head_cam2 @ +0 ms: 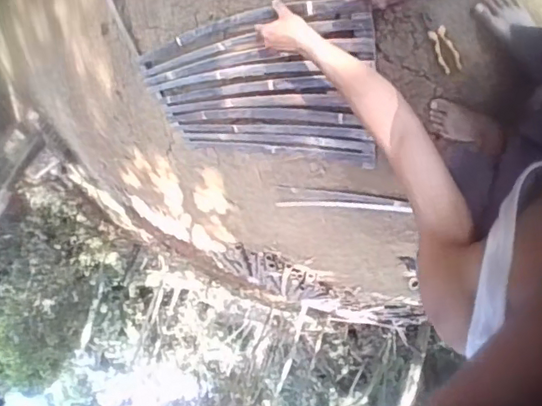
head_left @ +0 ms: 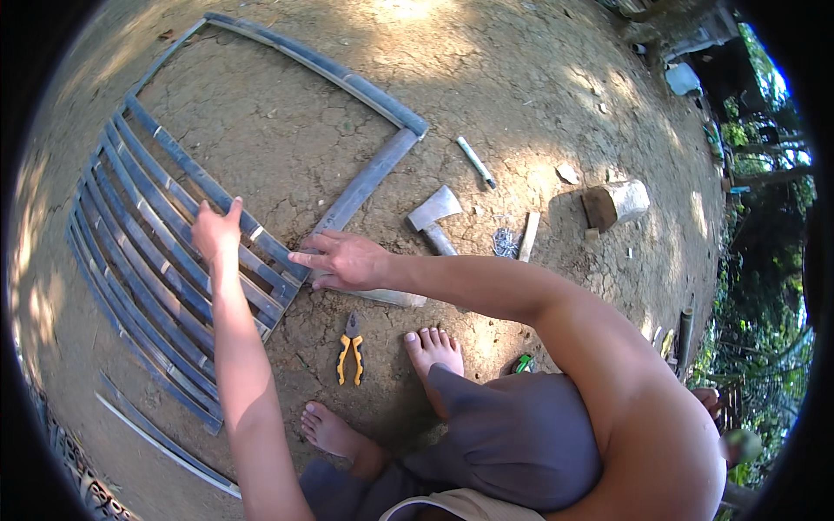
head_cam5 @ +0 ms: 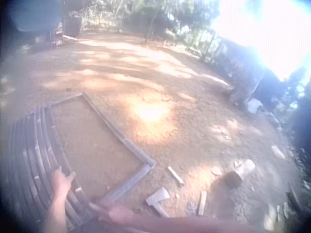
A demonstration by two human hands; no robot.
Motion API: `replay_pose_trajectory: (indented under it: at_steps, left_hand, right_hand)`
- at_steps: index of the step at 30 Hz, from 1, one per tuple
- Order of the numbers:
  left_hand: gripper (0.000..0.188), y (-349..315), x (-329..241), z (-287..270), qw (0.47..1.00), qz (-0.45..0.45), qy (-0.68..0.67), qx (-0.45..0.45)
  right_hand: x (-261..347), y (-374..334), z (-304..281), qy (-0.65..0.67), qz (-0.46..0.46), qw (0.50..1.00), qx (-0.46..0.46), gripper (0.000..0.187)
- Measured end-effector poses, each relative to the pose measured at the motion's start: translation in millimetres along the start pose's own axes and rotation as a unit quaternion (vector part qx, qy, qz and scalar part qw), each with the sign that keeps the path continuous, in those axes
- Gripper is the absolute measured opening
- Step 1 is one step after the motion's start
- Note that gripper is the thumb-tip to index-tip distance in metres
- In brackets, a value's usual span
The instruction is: The person aligns thin bamboo slats onto a larger bamboo pole frame and secures them by driving nails into the slats with a hammer.
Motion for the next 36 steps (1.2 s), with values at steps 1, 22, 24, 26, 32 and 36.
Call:
replay_pose_trajectory:
  at_steps: [1,22,24,26,32,36]
  left_hand:
    - [0.076,-5.1,-2.8,-9.9,1.000,0.014,-0.027,-0.001]
    - [0.038,-109.0,-12.4,-50.9,0.875,-0.154,-0.459,0.029]
    - [0.039,-110.6,1.9,-57.1,0.879,-0.163,-0.447,0.019]
    - [0.039,-115.0,10.1,-55.3,0.876,-0.179,-0.448,0.030]
    - [0.032,-146.2,-33.1,-49.4,0.897,-0.087,-0.429,0.065]
    - [0.026,-203.5,-159.4,-56.8,0.875,0.117,-0.427,0.196]
  right_hand:
    - [-5.6,-17.7,-15.3,-0.012,0.019,0.999,-0.024,0.059]
    - [-233.9,-322.1,-132.0,-0.223,0.417,0.869,0.148,0.007]
    - [-226.9,-314.6,-130.0,-0.235,0.361,0.891,0.146,0.004]
    - [-225.9,-311.7,-129.0,-0.253,0.323,0.894,0.178,0.004]
    - [-233.6,-320.1,-168.8,-0.245,0.370,0.882,0.157,0.006]
    - [-155.0,-237.2,-187.0,-0.131,0.260,0.956,0.025,0.005]
Point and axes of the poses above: each hand's wrist, its own y-axis towards the middle knuckle, its own z-axis out of the palm, x = y × z, the point moved 9 cm from there along y, towards the middle knuckle, and after that the axes turned 7 degrees about -y, right-handed, at the moved point
